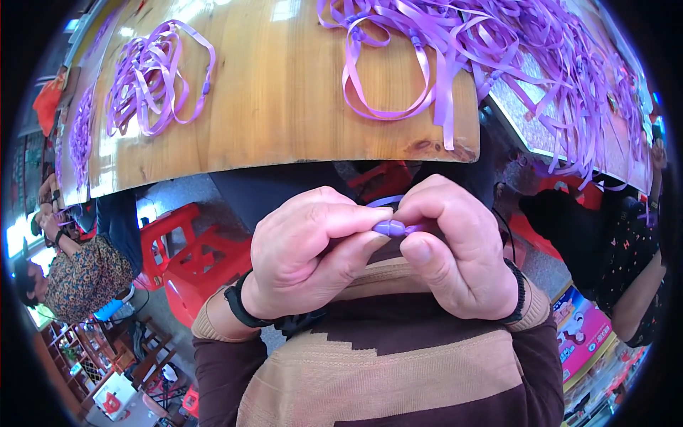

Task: The person assembles purple lanyards by hand, connecting the ends of each ribbon and pulling them taut. They repeat this process for several ribbons before moving a pile aside.

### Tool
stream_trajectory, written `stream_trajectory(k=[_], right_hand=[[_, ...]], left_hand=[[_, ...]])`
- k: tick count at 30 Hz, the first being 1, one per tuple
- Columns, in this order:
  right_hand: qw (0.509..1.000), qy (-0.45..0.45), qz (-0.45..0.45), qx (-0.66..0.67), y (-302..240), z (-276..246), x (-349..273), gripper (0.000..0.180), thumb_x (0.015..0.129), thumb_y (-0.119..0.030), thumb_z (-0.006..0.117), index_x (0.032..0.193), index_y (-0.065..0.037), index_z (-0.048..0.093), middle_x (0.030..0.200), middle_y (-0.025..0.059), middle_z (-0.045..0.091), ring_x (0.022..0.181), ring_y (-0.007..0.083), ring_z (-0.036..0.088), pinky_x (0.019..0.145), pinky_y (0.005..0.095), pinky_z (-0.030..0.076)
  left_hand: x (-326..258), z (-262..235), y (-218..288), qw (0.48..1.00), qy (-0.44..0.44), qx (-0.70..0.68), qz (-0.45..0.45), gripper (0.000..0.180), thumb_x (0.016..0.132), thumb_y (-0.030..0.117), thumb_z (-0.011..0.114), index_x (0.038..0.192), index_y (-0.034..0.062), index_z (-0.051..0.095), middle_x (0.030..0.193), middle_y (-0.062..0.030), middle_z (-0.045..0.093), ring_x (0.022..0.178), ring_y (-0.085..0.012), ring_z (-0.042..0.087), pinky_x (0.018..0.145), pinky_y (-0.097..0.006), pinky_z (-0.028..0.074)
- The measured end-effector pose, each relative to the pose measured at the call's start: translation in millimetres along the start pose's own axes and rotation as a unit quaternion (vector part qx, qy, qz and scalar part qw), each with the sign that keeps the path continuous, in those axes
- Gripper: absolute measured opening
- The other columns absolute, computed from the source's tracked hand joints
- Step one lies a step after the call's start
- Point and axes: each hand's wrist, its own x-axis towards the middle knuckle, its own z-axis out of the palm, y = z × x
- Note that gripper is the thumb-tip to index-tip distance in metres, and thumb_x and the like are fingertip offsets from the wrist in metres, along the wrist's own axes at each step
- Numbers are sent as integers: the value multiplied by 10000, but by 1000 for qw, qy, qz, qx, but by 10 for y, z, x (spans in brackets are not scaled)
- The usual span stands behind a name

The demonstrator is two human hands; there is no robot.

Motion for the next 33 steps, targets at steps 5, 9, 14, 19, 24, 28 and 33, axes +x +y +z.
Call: stream_trajectory(k=[5,9,14,19,24,28,33], right_hand=[[999,36,-13,-5,7,60,-1,180,905,-149,457,853,20,489,689,91,487,545,173,438,492,277,356],[999,38,26,2,-56,86,10,187,916,-140,433,837,22,483,666,83,470,517,161,419,470,271,334],[995,93,19,18,-42,150,9,237,930,-177,412,807,15,478,659,65,454,518,133,407,478,248,326],[983,69,113,130,-131,70,41,231,919,-177,434,806,6,517,643,75,474,524,179,471,484,264,369],[992,86,77,55,-124,70,10,246,929,-178,406,786,7,484,642,71,472,523,146,450,488,258,354],[987,135,-46,-75,-59,81,25,149,871,-103,493,765,1,506,624,87,483,485,214,477,448,292,370],[984,142,-71,-85,-47,93,18,119,838,-77,549,747,-3,526,605,93,485,465,245,491,420,303,379]], left_hand=[[2,43,-14,999,4,16,33,167,743,80,677,884,19,613,687,-51,575,573,-155,528,517,-252,402],[-6,73,-5,999,14,15,42,176,751,86,675,899,16,610,694,-57,579,583,-162,541,515,-256,414],[5,108,-5,997,23,32,66,178,760,80,668,913,14,606,708,-66,587,586,-167,550,516,-259,431],[86,124,-95,986,41,10,162,360,613,-99,654,965,-45,604,745,-96,589,600,-181,579,512,-249,469],[87,134,-49,986,22,47,159,252,714,-9,683,947,-20,588,735,-74,590,599,-171,565,521,-253,467],[79,133,29,985,18,85,148,277,716,-27,674,974,-37,575,749,-84,584,608,-172,565,523,-251,470],[74,170,21,985,23,64,157,327,667,-69,651,983,-70,568,742,-90,566,588,-174,557,493,-248,459]])
